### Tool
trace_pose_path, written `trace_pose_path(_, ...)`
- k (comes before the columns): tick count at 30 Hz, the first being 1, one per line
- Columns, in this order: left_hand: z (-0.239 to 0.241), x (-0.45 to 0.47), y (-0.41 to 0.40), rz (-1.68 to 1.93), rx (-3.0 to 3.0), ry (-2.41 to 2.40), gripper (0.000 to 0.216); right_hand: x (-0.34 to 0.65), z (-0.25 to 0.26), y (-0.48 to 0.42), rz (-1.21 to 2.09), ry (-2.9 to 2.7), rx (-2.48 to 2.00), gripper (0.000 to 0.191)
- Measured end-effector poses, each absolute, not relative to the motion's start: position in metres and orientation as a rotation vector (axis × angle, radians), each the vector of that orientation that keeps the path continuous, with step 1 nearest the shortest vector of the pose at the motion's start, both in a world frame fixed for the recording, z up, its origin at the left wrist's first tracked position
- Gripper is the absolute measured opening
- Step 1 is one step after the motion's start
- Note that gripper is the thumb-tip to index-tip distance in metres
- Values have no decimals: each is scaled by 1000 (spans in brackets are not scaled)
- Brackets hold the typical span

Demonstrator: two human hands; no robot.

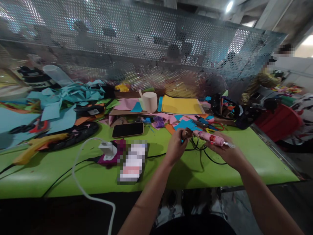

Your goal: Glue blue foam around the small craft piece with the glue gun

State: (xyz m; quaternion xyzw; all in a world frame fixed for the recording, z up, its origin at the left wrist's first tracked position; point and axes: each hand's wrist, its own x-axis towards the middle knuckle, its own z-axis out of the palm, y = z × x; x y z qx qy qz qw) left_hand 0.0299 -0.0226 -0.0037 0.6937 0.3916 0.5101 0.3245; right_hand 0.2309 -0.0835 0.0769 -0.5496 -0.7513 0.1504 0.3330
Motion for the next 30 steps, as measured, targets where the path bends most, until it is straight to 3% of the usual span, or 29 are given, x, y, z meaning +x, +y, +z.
trace_pose_path(30, -5, 29, -20, 1406, 1854, 1080, 18, 231, 81, -88, 404, -2013, -1402, 31)
